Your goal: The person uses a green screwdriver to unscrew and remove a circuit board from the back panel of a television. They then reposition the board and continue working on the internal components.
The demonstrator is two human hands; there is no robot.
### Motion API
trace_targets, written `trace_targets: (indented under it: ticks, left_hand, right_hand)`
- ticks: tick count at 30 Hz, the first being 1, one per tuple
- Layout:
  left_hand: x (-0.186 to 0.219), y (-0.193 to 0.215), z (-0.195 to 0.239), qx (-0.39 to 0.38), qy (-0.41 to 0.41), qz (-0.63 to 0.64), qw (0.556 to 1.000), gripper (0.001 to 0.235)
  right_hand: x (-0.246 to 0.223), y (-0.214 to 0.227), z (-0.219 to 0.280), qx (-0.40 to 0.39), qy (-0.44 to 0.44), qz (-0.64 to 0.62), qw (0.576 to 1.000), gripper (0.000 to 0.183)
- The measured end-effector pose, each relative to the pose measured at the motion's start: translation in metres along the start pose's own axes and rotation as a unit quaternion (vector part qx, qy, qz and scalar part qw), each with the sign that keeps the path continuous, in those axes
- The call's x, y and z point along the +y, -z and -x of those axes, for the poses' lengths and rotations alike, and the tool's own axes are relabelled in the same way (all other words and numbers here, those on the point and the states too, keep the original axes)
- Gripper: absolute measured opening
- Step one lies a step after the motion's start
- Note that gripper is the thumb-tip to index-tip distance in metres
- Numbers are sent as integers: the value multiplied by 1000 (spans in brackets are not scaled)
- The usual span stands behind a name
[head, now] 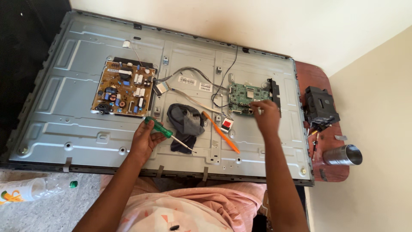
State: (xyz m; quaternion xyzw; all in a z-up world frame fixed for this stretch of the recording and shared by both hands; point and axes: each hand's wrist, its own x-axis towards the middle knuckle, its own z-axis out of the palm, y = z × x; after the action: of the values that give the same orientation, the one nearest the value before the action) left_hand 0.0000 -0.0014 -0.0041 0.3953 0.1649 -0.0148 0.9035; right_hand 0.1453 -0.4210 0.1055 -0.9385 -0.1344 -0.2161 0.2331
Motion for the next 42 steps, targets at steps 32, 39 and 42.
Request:
trace_targets:
  ticks: [32,39,42]
  left_hand:
    - [0,5,0,9,3,4,1000,36]
    - [-4,7,-1,11,-1,3,1000,34]
    - [-3,5,-2,2,-4,10,1000,34]
  right_hand:
    - [-40,-39,21,6,32,64,997,14]
    - [-29,-26,10,25,60,75,995,23]
    - [-33,-24,10,8,82,75,994,31]
